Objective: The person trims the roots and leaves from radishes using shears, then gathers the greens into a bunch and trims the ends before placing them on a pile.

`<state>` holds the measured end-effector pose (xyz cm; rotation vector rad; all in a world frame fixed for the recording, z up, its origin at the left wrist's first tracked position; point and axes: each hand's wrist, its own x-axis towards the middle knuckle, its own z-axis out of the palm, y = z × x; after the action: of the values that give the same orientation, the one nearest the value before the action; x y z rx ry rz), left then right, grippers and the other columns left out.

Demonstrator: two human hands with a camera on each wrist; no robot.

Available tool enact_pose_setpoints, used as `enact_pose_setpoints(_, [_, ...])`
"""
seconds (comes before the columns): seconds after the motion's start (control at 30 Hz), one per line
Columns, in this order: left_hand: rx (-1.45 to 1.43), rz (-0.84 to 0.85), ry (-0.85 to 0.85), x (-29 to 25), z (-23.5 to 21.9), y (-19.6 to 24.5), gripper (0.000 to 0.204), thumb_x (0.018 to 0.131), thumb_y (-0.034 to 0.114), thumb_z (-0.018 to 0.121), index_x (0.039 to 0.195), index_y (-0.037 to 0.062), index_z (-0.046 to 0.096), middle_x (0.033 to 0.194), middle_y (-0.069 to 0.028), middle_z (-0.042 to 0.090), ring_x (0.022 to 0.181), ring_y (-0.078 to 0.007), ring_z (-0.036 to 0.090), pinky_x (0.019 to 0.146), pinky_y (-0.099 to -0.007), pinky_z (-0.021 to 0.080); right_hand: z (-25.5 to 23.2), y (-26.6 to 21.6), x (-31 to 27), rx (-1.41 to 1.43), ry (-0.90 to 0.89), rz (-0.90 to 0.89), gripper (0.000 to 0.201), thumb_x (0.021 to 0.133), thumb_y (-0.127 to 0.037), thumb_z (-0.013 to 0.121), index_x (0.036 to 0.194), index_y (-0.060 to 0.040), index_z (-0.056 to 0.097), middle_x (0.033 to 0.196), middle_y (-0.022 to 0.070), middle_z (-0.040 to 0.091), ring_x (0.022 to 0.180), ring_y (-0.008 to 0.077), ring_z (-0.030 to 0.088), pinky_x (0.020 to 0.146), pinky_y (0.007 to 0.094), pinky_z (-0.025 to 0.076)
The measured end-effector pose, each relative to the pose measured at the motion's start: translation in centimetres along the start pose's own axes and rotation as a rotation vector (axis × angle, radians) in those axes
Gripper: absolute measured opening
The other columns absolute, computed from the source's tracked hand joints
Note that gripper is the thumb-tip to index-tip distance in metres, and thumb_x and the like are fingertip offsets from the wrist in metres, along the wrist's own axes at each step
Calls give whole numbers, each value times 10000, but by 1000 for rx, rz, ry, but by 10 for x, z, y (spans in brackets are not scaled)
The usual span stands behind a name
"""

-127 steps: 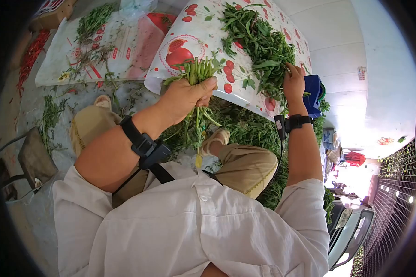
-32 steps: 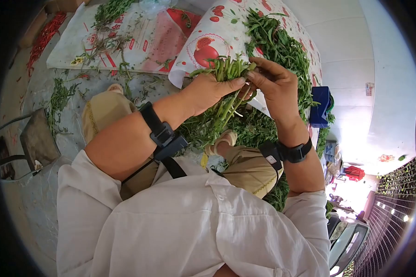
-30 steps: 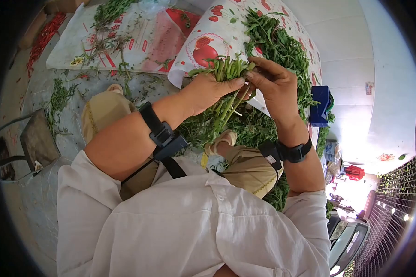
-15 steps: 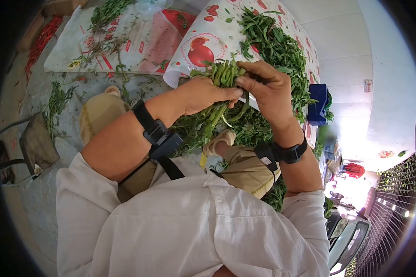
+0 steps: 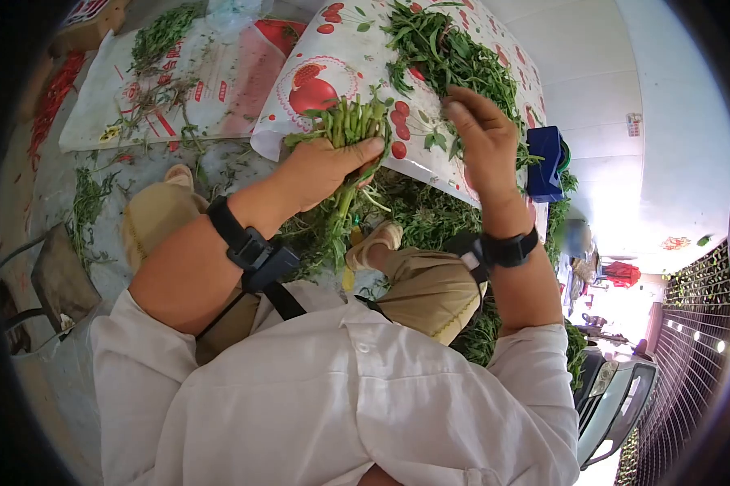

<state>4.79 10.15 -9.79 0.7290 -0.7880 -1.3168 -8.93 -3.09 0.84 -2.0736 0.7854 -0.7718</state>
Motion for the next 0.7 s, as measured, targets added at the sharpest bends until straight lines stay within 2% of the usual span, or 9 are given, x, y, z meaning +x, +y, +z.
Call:
enact_pose_setpoints(0.1, [64,-76,83,-2,4,7,225,909,286,497,923,67,547,708,-8,528,623,-101,464,566,-250,385,-60,57,32,-320,216,-64,259,801,-135,623,1026,-6,619,900,85,647,800,114,591,720,234,463])
enact_pose_setpoints(0.17, [166,-182,141,-7,13,25,219,905,281,506,927,67,551,715,-1,526,635,-96,469,570,-251,394,-99,86,47,-551,318,-36,266,800,-178,602,1014,-20,624,924,110,650,809,186,620,738,282,477])
enact_pose_setpoints(0.27, [53,-78,51,3,3,-1,223,899,281,519,935,64,558,728,5,528,643,-95,476,583,-250,404,-141,128,61,-946,326,-154,258,798,-197,572,1010,-61,630,948,137,639,835,277,618,764,343,479])
enact_pose_setpoints(0.3, [49,-76,55,5,2,-5,226,899,283,520,935,64,558,729,6,528,643,-95,477,584,-250,404,-148,137,63,-1011,318,-151,254,800,-216,552,1008,-93,629,950,132,637,855,312,607,775,392,472])
enact_pose_setpoints(0.5, [-3,-71,70,7,3,-6,220,896,277,526,926,61,559,737,7,530,646,-97,478,595,-253,407,-133,125,67,-1141,241,103,260,803,-260,549,1006,-122,633,928,129,639,841,298,611,728,398,478])
enact_pose_setpoints(0.6, [49,-65,44,9,-2,-7,206,893,263,533,923,61,559,742,7,529,651,-96,482,600,-256,412,-130,125,68,-1179,252,134,247,801,-276,555,961,-115,653,936,136,631,847,304,603,718,386,478])
enact_pose_setpoints(0.67, [98,-87,23,10,-6,-7,198,892,255,536,913,60,558,747,8,528,654,-96,484,603,-256,415,-134,128,68,-1182,324,-6,237,798,-279,564,924,-105,665,926,132,627,845,301,598,716,383,475])
enact_pose_setpoints(0.7, [117,-73,52,10,-6,-7,242,892,304,519,864,67,561,724,14,520,649,-91,462,607,-250,394,-136,128,67,-1183,361,-77,234,797,-281,569,906,-99,670,922,130,625,845,300,595,715,381,473])
